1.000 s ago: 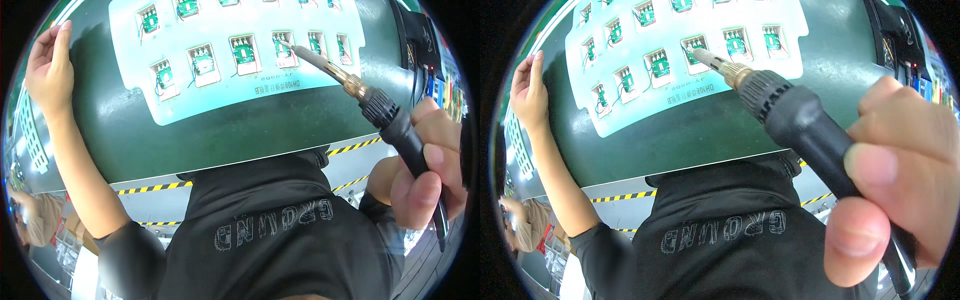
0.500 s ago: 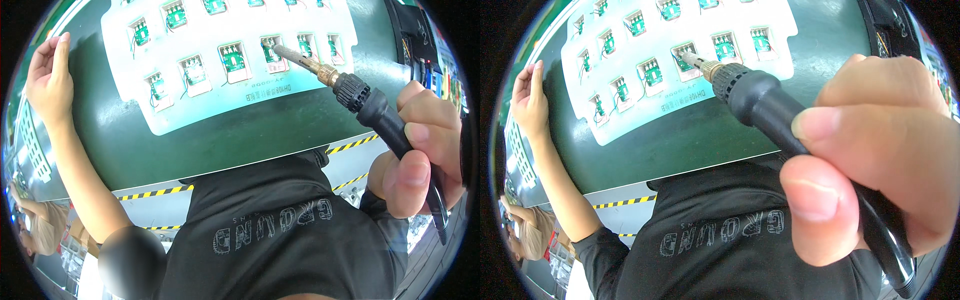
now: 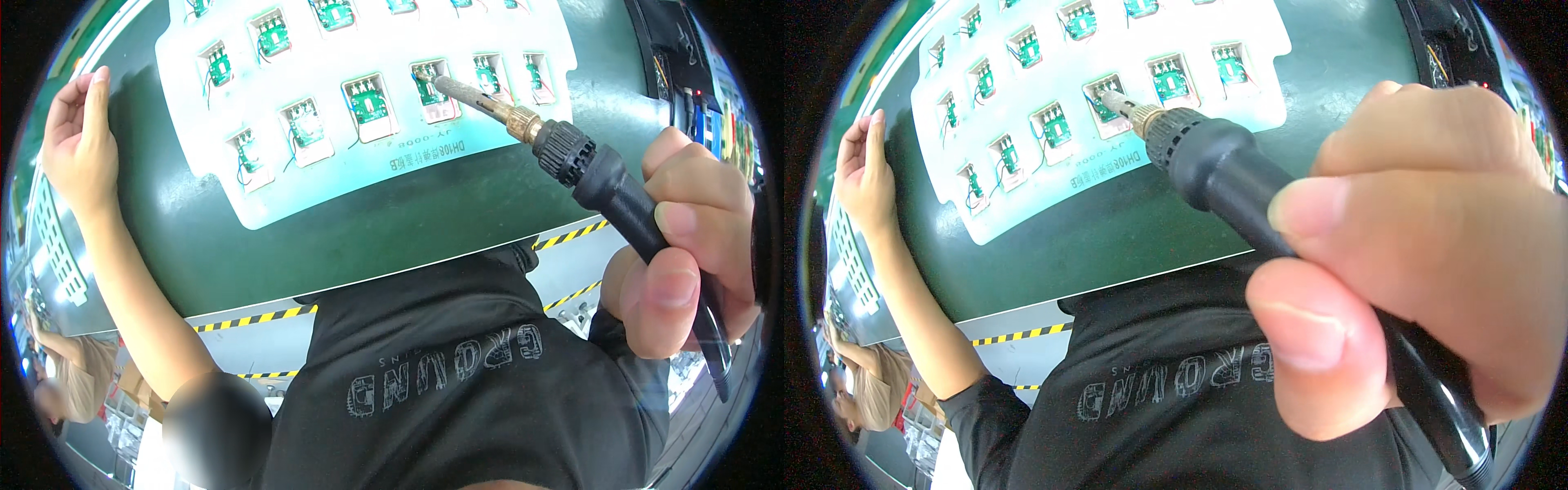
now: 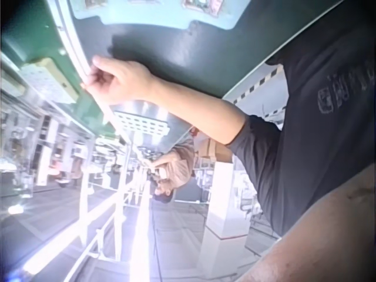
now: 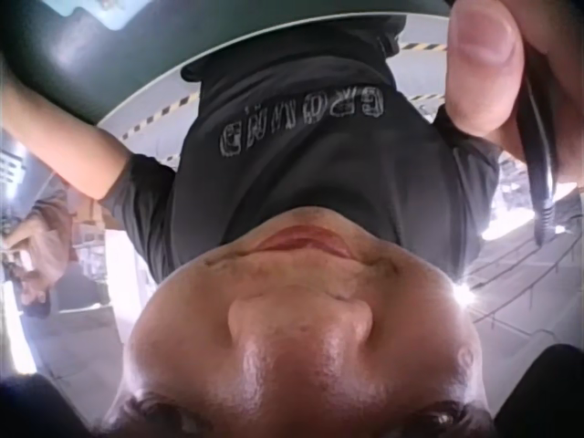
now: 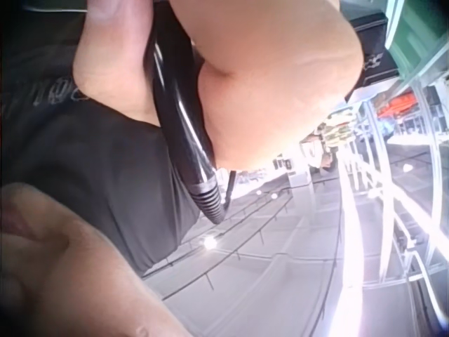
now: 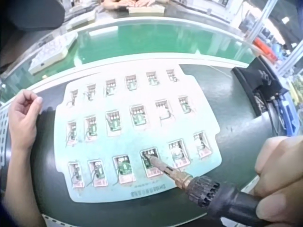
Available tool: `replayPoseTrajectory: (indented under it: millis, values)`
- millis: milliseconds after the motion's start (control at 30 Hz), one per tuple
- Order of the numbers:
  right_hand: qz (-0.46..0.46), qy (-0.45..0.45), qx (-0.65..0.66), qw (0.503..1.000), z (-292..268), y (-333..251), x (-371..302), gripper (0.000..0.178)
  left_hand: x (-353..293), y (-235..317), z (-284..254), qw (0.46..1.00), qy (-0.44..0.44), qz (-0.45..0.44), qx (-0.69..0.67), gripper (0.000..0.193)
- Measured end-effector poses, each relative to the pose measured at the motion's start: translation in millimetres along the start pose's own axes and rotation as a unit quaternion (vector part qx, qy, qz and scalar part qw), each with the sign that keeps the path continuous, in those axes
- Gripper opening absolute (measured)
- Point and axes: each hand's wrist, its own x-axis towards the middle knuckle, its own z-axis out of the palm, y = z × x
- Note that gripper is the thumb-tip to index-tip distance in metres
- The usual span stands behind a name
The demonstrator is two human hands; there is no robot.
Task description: Soldering small electronic components onto PCBs in an assembly line environment.
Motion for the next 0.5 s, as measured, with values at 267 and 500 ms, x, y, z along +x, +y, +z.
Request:
replayPoseTrajectory:
  millis: [267, 500]
  values:
    - [0.01, -0.002, 0.007, 1.0, 3, -1, 2, 0.023, 0, -3, -3, 1.0, 0.007, -0.021, -0.02, 0.017]
    - [0.018, -0.006, 0.017, 1.0, 2, -2, 1, 0.024, 2, -3, -3, 1.0, 0.007, -0.021, -0.015, 0.016]
